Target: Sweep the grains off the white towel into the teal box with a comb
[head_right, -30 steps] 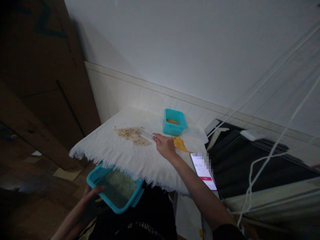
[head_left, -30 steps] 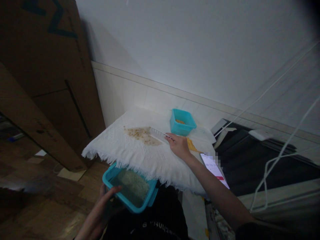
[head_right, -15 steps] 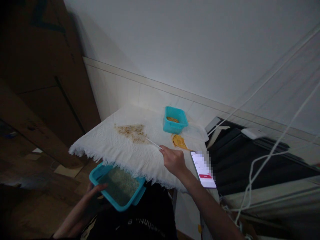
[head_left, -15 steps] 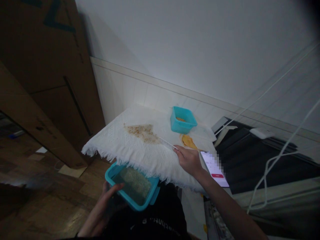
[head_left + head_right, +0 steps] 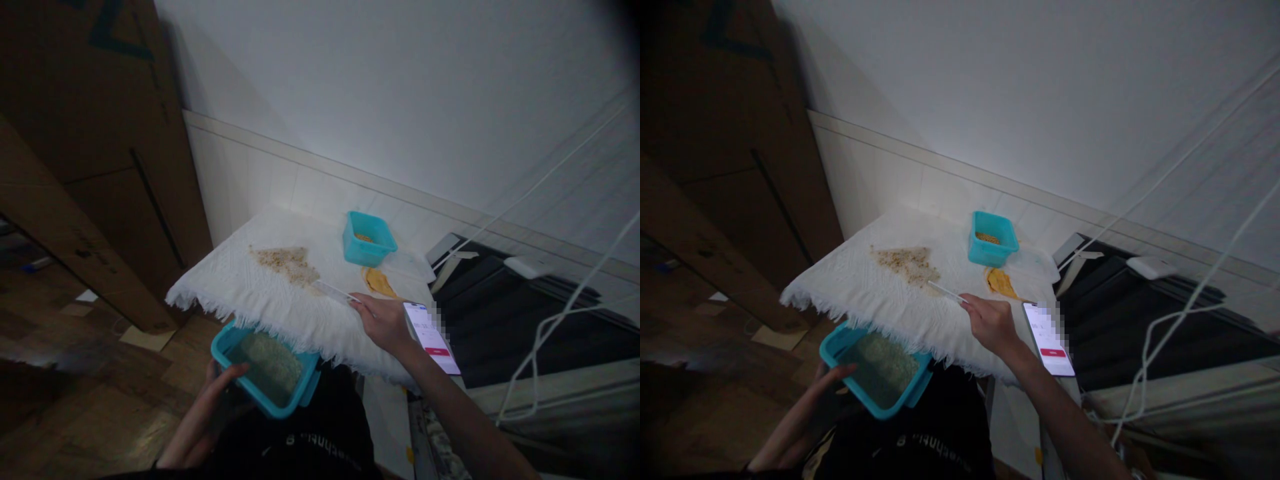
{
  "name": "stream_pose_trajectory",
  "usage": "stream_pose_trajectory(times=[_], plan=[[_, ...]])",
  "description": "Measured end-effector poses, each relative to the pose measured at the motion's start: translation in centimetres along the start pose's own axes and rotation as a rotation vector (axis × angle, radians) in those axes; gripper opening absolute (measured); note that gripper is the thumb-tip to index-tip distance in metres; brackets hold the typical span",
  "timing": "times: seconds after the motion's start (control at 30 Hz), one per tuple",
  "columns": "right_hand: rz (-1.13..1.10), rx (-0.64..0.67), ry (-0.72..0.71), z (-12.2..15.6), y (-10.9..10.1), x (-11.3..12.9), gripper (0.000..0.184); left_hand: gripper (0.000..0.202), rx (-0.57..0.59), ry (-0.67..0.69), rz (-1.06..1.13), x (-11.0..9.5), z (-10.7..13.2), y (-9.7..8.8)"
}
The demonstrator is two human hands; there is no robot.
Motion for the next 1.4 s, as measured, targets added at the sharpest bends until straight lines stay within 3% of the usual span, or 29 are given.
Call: stream_pose_trajectory(times=[0.17,0.3,0.43,0.63,0.8,1.0,1.2,1.4], plan=[[-0.05,0.079,0.098,-0.4,-0.3,-0.3,0.021,0.081,0.015,-0.005,0.045,-0.8,0.7,0.1],[-0.195,0.189,0.201,-1.5,1.9,-0.5,0.021,0.069,0.053,0.014,0.082,-1.3,1.2,0.6],[-0.296,0.348,0.309,-5.0,4.9,-1.8,0.019,0.074,-0.03,-0.016,0.053,-0.8,0.7,0.3],[-0.478,0.542,0.471,-11.5,8.2,-5.0,0.027,0.089,-0.023,-0.023,0.064,-0.5,0.1,0.1],[-0.552,0.593,0.526,-14.0,10.3,-6.7,0.049,0.085,-0.011,-0.004,0.073,-0.7,0.3,0.1],[-0.609,0.606,0.595,-15.6,12.3,-7.7,0.058,0.084,-0.042,-0.028,0.056,-0.6,0.1,-0.3],[-0.636,0.609,0.642,-16.2,12.4,-8.3,0.055,0.087,-0.035,-0.026,0.064,-0.5,-0.2,-0.5],[-0.659,0.683,0.621,-15.5,11.3,-6.7,0.05,0.082,-0.045,-0.04,0.04,-0.3,-0.4,-0.5]])
Point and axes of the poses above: each hand's wrist, its own z-axis away from the middle knuckle, its own y-axis out of the palm, x = y × z, the point moved 3 cm from there along -z, towards the middle knuckle, and after that the axes turned 15 degrees about y, right-handed, at the moved point
